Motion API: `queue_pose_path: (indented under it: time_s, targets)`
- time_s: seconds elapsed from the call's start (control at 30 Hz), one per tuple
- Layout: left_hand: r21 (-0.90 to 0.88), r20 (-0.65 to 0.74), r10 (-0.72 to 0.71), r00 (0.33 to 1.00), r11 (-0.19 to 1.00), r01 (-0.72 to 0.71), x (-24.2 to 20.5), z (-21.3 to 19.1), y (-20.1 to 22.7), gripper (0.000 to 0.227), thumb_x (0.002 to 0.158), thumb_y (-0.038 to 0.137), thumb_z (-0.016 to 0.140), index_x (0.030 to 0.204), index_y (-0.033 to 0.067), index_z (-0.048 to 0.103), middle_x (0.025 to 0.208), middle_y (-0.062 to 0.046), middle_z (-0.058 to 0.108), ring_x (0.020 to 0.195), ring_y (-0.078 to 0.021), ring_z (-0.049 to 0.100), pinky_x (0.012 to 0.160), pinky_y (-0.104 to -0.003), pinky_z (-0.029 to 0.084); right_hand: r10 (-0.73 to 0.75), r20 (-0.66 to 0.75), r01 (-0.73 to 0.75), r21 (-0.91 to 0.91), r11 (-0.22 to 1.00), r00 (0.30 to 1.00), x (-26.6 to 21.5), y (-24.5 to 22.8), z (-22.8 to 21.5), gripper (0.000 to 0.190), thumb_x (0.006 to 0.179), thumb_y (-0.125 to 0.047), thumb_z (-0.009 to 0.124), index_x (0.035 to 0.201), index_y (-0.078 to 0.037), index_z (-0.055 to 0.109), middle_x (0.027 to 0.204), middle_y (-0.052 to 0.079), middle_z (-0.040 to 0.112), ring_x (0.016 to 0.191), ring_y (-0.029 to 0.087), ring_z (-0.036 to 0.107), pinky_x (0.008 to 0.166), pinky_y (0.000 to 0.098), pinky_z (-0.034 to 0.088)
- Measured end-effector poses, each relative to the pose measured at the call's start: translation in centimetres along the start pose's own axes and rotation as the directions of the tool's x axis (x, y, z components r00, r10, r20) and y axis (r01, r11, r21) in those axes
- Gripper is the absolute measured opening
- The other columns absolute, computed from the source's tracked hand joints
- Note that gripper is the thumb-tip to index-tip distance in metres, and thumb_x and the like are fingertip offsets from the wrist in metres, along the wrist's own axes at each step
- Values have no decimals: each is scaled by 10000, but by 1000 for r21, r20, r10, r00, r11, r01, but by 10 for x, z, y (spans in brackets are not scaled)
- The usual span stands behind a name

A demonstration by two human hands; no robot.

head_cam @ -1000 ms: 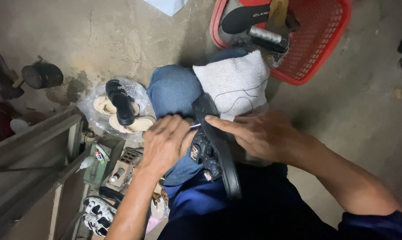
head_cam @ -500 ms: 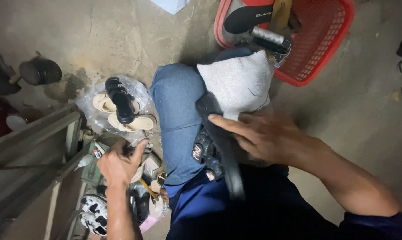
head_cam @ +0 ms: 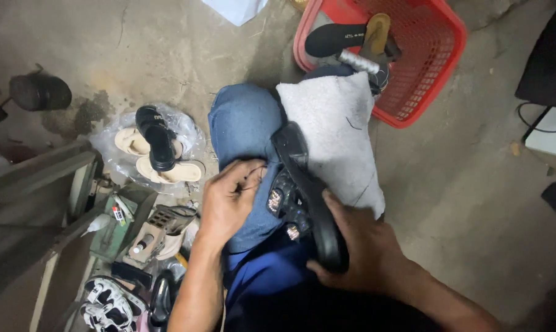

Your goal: Repairing a black sandal by manually stitching the sole and straps with a needle and thread, then using a lighter to finish the thread ends.

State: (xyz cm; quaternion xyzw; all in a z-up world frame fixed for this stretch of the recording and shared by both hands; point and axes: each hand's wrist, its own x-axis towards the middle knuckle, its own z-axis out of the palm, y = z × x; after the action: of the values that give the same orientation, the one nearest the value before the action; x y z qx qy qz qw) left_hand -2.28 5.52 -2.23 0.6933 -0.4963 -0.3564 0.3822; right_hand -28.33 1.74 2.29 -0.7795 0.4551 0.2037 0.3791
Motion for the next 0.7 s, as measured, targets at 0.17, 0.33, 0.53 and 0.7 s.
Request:
queue_pose_path:
  time_s: [0.17,0.33,0.53,0.7]
  targets:
    - [-299,9,-250,968,923,241,-12,-20,7,152,970,155,700,1075,64,762,831,6,702,722,-71,582,691,-218,498,-189,-498,196,-40,980,847,0,15,9,970,690,-491,670,1522,-64,413,1248,134,685,853,273,741,742,368,567]
    - [-638,-21,-115,993,767,75,-10,-27,30,164,998,164,616,863,82,571,631,-9,499,495,-60,413,462,-203,374,-306,-674,262,-169,950,673,16,-7,-5,862,732,-436,643,1471,-13,509,1382,119,695,1029,226,766,802,290,576]
    - [-829,-51,-150,987,558,42,-42,-46,6,287,995,177,621,739,76,540,895,-115,608,507,-65,456,402,-171,478,-365,-619,349,-153,925,695,40,-24,-21,822,834,-388,639,1525,-9,406,1415,198,665,1068,329,749,747,403,605]
    - [-847,-172,-336,926,530,35,-79,-54,-19,333,946,143,641,628,127,543,550,70,395,489,-78,312,429,-231,252,-248,-371,246,-52,968,895,40,-29,-42,978,792,-539,698,1575,-98,313,1505,112,585,1225,314,659,861,480,563]
